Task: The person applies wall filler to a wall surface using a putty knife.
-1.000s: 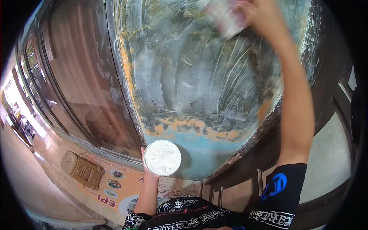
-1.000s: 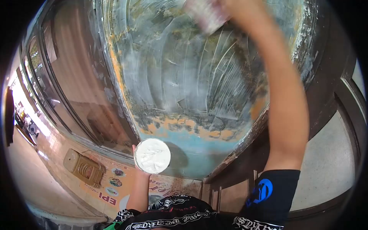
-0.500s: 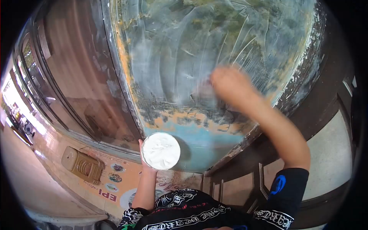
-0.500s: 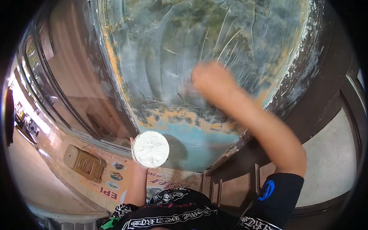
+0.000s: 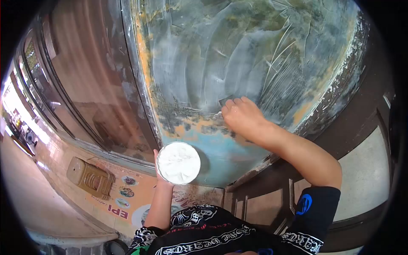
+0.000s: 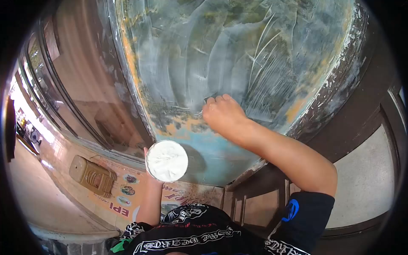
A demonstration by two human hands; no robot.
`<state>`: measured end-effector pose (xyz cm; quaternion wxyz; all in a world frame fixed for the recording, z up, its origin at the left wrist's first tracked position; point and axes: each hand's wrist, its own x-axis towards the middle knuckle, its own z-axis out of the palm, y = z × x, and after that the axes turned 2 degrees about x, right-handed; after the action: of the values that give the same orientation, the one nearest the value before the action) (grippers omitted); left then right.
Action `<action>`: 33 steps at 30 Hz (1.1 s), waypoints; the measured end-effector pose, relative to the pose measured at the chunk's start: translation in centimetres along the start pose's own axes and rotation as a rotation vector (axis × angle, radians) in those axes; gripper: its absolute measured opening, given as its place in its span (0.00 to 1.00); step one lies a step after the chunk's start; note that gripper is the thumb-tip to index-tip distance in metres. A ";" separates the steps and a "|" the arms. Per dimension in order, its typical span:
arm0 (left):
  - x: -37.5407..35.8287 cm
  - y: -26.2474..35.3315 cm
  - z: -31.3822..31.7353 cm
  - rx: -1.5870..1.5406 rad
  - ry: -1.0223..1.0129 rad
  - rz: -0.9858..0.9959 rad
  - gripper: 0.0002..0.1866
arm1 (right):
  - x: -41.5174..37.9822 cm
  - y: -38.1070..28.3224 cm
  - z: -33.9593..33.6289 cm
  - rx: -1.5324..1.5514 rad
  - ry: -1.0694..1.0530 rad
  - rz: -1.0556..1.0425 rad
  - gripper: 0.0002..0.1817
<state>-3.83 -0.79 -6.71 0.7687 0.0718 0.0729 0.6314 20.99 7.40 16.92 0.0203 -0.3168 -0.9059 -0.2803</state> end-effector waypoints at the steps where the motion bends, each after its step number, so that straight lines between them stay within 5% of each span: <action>1: 0.0 0.2 0.0 0.005 -0.004 0.004 0.46 | 0.7 0.5 -0.8 -0.001 0.007 0.000 0.07; 4: -0.2 0.7 -0.4 -0.010 -0.050 -0.004 0.46 | 3.5 5.5 -7.5 -0.087 0.235 0.181 0.06; 6: -0.5 1.0 -0.5 -0.018 -0.049 0.003 0.46 | 3.6 11.4 -13.4 0.276 0.553 0.393 0.11; 7: -0.7 1.2 -0.6 -0.026 -0.046 0.007 0.46 | 3.2 13.2 -16.9 -0.032 0.590 0.458 0.12; 8: -1.0 1.3 -0.4 -0.032 -0.036 0.025 0.46 | 4.0 8.9 -19.2 -0.029 1.071 0.528 0.06; 12: -1.6 1.9 -0.7 -0.045 -0.035 0.041 0.46 | 0.7 15.6 -19.4 0.452 0.662 0.340 0.10; 14: -1.7 2.3 -1.0 -0.047 -0.045 0.042 0.46 | 2.1 6.1 -14.9 0.362 0.445 0.198 0.08; 17: -1.8 2.5 -0.9 -0.032 -0.035 0.038 0.46 | 3.2 0.6 -2.2 0.137 -0.048 0.042 0.07; 20: -2.1 2.6 -0.6 -0.057 -0.068 0.038 0.45 | 5.1 0.4 -1.3 -0.025 -0.070 0.067 0.07; 24: -1.7 3.0 -1.8 -0.036 0.021 0.058 0.44 | 6.0 9.4 -13.7 0.232 0.565 0.321 0.10; 25: -1.8 3.1 -1.8 -0.038 0.022 0.056 0.44 | 5.3 12.2 -16.5 -0.152 0.737 0.340 0.11; 26: -2.1 3.2 -1.6 -0.040 0.002 0.060 0.44 | 4.1 15.0 -19.8 0.072 0.695 0.516 0.11; 27: -2.2 3.3 -1.6 -0.043 -0.018 0.065 0.44 | 4.1 10.8 -23.0 0.328 0.899 0.658 0.06; 28: -2.1 3.4 -1.9 -0.061 -0.004 0.087 0.44 | 2.9 12.0 -23.0 0.116 0.949 0.523 0.05; 29: -2.3 3.6 -2.0 -0.064 -0.006 0.088 0.44 | 2.3 12.7 -22.5 0.115 0.949 0.519 0.05; 31: -2.3 3.6 -1.8 -0.036 0.005 0.087 0.45 | 1.8 12.5 -20.7 0.515 0.580 0.441 0.11; 33: -2.4 3.5 -1.8 -0.028 0.006 0.092 0.45 | 3.3 5.6 -15.8 0.335 0.418 0.234 0.08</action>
<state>-8.03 -2.40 -7.70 0.7394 0.0625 0.0629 0.6674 19.35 4.63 33.70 0.2908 -0.3469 -0.8730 -0.1815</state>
